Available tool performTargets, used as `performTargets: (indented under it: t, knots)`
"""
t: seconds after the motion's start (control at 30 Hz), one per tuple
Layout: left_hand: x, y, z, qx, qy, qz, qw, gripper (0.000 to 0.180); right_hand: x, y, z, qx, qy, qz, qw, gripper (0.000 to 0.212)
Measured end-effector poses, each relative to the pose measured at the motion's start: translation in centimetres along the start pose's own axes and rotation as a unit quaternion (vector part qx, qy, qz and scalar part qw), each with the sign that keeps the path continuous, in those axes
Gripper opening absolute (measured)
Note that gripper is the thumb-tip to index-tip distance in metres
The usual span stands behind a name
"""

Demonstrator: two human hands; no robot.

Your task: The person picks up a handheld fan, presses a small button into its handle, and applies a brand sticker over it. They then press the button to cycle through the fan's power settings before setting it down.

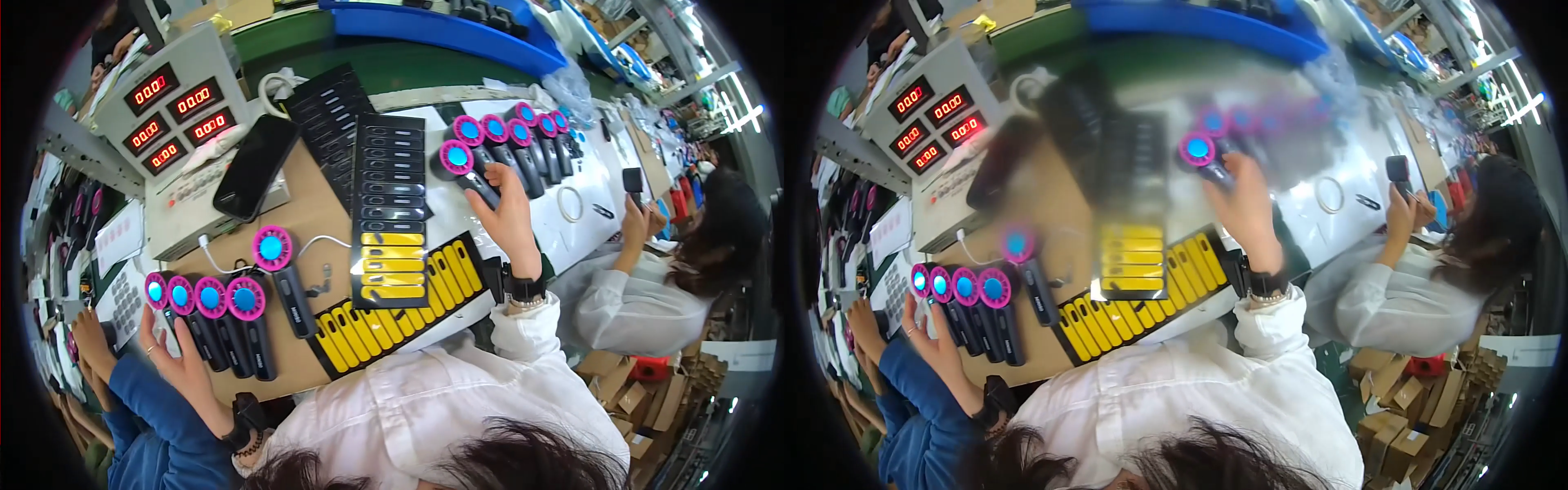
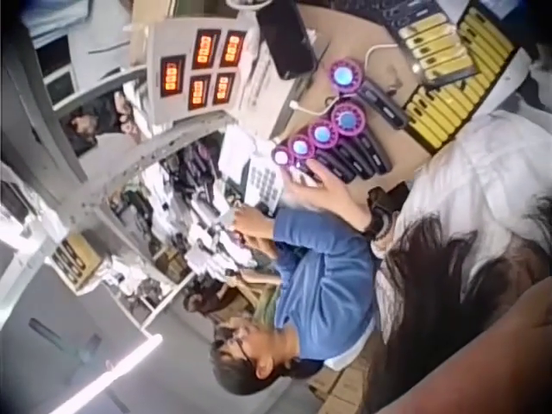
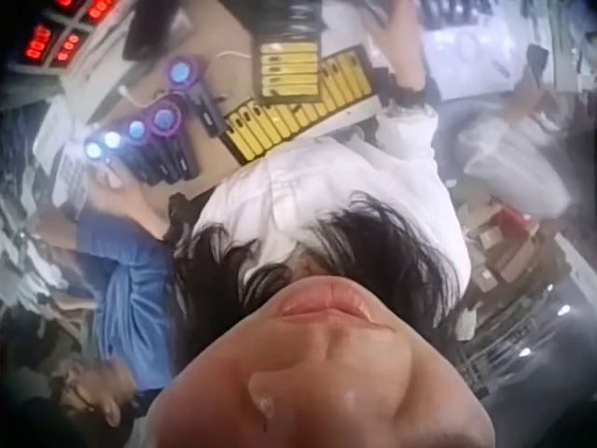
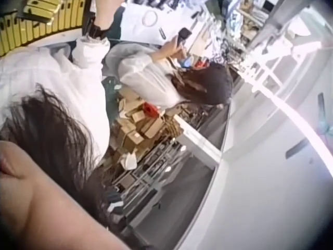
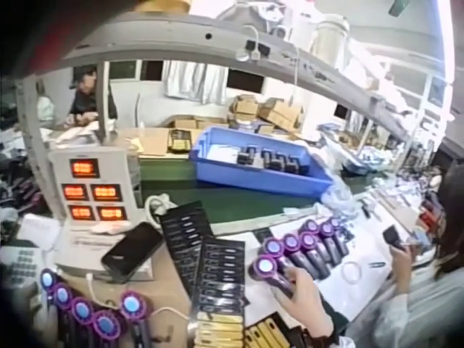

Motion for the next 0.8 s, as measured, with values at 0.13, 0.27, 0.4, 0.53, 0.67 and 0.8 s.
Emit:
performTargets:
  t: [0.13, 0.27, 0.4, 0.53, 0.67, 0.8]
  knots:
    - [-5.6, -1.6, -0.4, 0.057, -0.065, -0.119, 0.989, 0.04, -2.9, -0.6, -0.7, 0.088, 0.025, -0.114, 0.989, 0.056]
    - [-8.1, -3.8, -1.8, 0.147, -0.064, -0.14, 0.977, 0.043, -3.6, -2.3, -1.0, 0.134, -0.007, -0.113, 0.985, 0.058]
    - [-13.1, -7.1, -3.8, 0.341, -0.131, -0.176, 0.914, 0.047, -3.5, -2.6, -1.8, 0.136, -0.018, -0.041, 0.99, 0.063]
    - [-16.9, -10.2, -5.8, 0.442, -0.171, -0.171, 0.864, 0.05, -1.4, -3.1, -2.8, 0.132, -0.045, -0.021, 0.99, 0.069]
    - [-19.5, -13.7, -6.6, 0.433, -0.276, -0.11, 0.851, 0.059, 0.2, -3.6, -3.6, 0.14, -0.065, -0.026, 0.988, 0.072]
    - [-19.4, -17.7, -6.4, 0.455, -0.237, -0.108, 0.852, 0.064, 0.9, -3.4, -4.9, 0.121, -0.052, -0.006, 0.991, 0.073]
Point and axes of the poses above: each hand's wrist, its own z-axis towards the middle knuckle, its own y-axis out of the back of the hand, x = y × z, the point moved 8 cm from there along z, towards the middle knuckle, and after that the axes turned 12 degrees about z, right-handed, at the moved point
